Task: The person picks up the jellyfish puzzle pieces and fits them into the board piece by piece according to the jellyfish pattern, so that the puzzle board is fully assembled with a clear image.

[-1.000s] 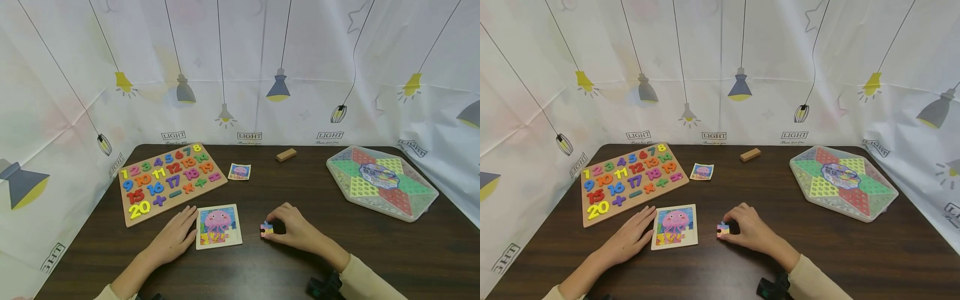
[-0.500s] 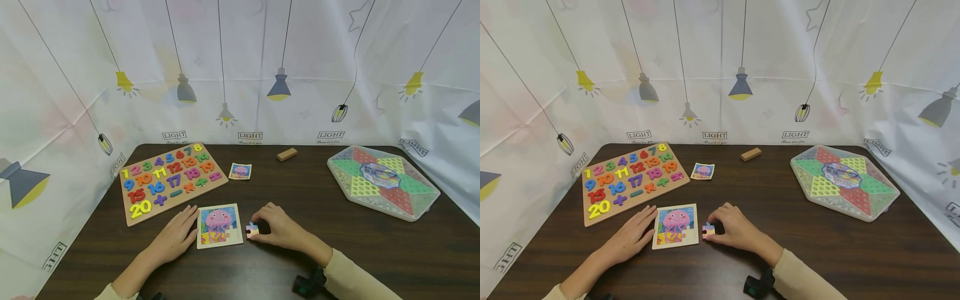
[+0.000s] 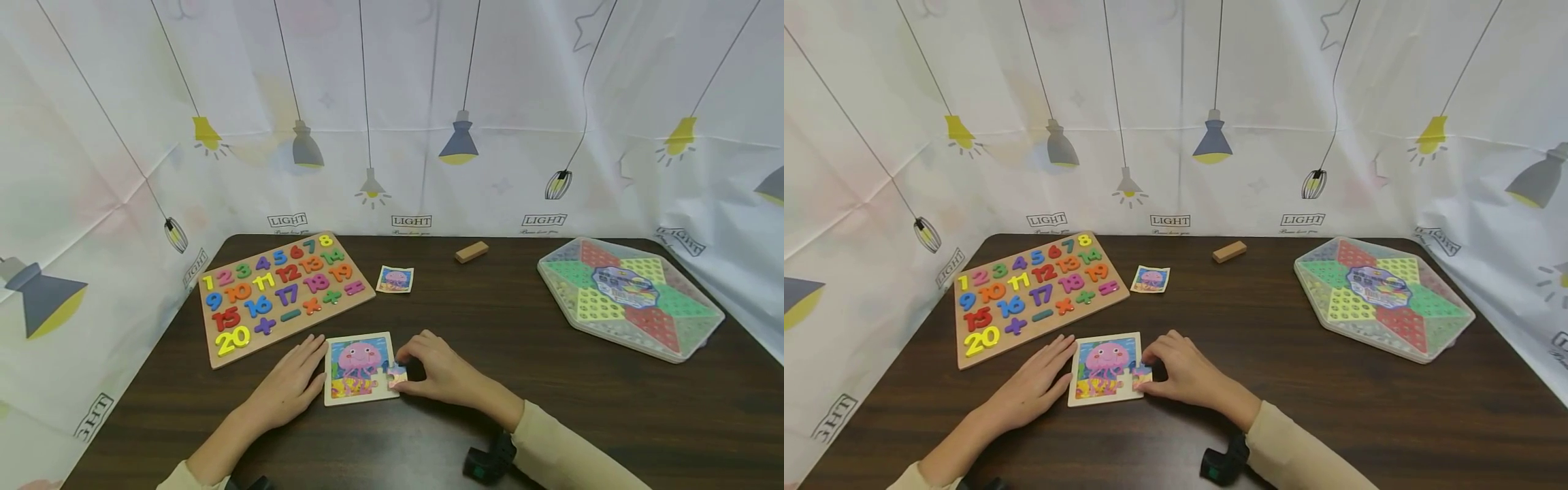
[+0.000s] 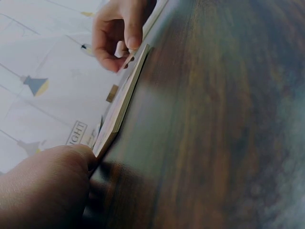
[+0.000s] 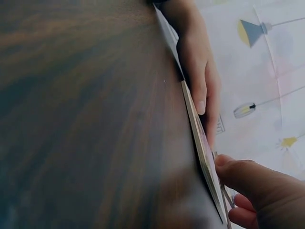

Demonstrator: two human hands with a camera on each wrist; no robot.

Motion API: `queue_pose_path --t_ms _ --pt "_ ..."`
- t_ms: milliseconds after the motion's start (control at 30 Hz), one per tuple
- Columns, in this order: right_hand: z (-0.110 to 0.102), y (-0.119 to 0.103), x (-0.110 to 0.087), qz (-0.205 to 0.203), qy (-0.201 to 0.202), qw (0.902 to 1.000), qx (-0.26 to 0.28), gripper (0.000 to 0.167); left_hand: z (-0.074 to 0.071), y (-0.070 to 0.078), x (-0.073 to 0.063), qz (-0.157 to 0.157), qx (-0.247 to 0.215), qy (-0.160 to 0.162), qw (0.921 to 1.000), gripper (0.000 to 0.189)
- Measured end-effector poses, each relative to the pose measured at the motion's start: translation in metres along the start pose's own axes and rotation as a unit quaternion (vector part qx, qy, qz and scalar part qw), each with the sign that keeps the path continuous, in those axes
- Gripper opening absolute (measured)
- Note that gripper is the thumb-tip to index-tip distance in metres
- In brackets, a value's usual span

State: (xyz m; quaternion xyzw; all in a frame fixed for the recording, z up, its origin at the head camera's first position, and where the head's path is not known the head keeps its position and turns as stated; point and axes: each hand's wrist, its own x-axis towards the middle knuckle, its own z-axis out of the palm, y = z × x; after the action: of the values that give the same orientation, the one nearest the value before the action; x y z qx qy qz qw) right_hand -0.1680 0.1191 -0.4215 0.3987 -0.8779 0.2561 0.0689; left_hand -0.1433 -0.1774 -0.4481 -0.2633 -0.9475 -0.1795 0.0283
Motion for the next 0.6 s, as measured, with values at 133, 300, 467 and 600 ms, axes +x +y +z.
queue_pose_path --t_ms 133,300,467,600 --pt "0.004 -0.001 0.003 0.004 -0.004 0.9999 0.009 0.035 0.000 0.000 0.000 -0.001 0.001 0.000 1.0000 0.054" --pt "0.010 -0.004 0.007 -0.002 -0.009 0.9998 0.016 0.037 0.000 0.000 0.000 -0.001 0.000 0.000 1.0000 0.054" --pt "0.014 -0.006 0.011 -0.002 -0.019 0.9997 0.016 0.037 0.000 0.000 0.000 0.001 0.004 0.004 1.0000 0.054" --pt "0.016 -0.007 0.013 -0.007 -0.020 0.9996 0.018 0.035 0.000 0.000 0.001 0.004 0.005 0.006 1.0000 0.054"
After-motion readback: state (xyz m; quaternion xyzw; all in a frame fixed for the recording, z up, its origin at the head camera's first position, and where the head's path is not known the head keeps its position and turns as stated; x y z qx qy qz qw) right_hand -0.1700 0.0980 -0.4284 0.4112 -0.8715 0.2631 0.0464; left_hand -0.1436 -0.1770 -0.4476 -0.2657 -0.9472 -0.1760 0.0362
